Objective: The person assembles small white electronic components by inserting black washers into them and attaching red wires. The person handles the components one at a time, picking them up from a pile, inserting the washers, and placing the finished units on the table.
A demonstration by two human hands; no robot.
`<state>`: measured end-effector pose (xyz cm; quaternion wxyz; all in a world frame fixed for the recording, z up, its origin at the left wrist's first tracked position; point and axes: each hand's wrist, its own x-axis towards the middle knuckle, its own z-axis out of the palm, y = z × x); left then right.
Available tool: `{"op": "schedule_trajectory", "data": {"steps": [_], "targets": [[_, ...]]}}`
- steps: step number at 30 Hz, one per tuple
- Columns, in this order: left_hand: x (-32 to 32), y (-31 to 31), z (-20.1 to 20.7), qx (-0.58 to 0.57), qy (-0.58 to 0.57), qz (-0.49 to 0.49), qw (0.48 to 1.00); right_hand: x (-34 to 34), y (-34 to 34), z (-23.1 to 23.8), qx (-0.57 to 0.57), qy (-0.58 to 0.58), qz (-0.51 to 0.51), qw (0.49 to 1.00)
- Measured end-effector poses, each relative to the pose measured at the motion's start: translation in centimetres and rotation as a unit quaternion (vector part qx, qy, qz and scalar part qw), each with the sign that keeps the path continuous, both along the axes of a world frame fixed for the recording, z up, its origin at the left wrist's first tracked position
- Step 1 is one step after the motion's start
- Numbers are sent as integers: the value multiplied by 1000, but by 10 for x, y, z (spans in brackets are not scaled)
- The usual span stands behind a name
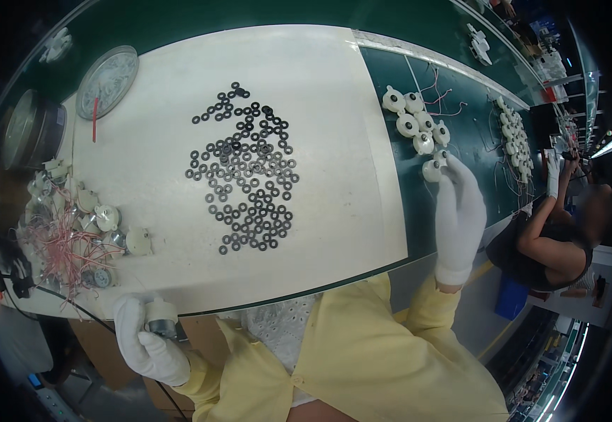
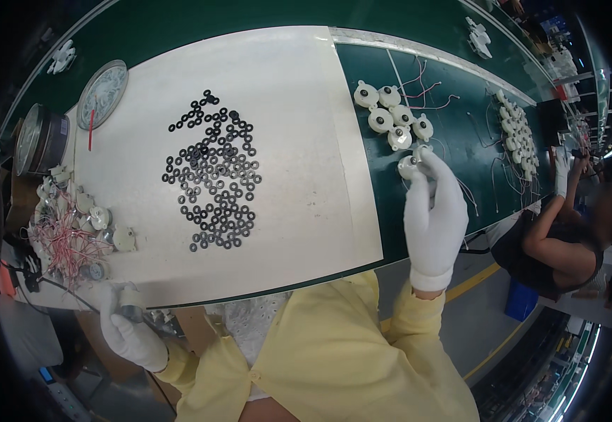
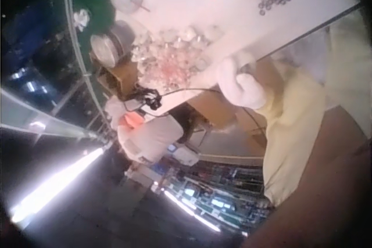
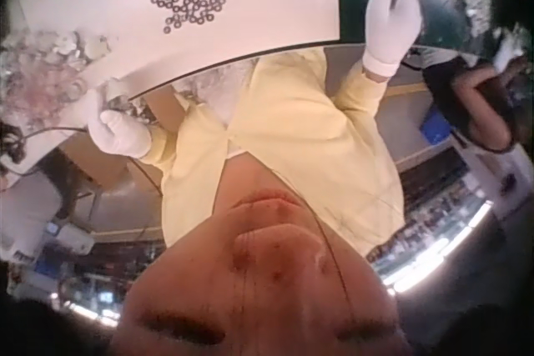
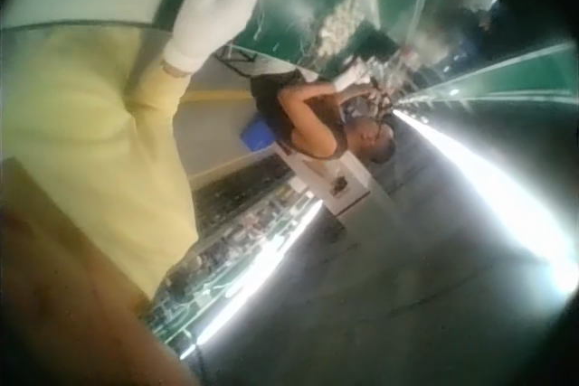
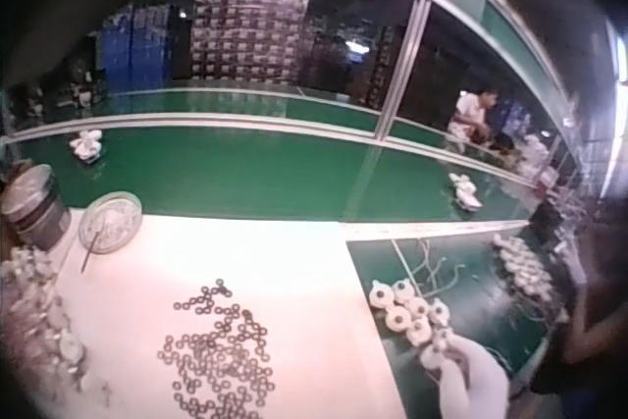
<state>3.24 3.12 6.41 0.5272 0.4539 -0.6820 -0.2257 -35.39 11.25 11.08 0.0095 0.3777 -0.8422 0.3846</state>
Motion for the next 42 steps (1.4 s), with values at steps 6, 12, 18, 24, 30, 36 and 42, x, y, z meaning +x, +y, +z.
{"op": "schedule_trajectory", "data": {"steps": [6, 12, 18, 24, 30, 36, 42], "targets": [[-8, -2, -2, 39, -30, -6, 999, -29, 8, -12, -17, -20, -36, 999], [-7, -6, 3, 40, -65, -17, 997, -50, 9, -24, -9, -51, -32, 998], [-11, -10, 2, 40, -73, -52, 995, -47, 4, -25, -33, -65, -12, 997], [-16, -11, 6, 45, -62, -51, 996, -37, 20, -2, 58, -61, -1, 996], [-22, -13, 9, 23, -80, -70, 994, -26, 15, -7, 25, -165, 39, 985], [-20, -7, 13, 46, -45, -62, 996, 2, 11, -3, -57, -119, 102, 986], [-61, -25, 46, -86, -79, -183, 976, 113, -49, 3, -117, 45, 519, 845]]}}
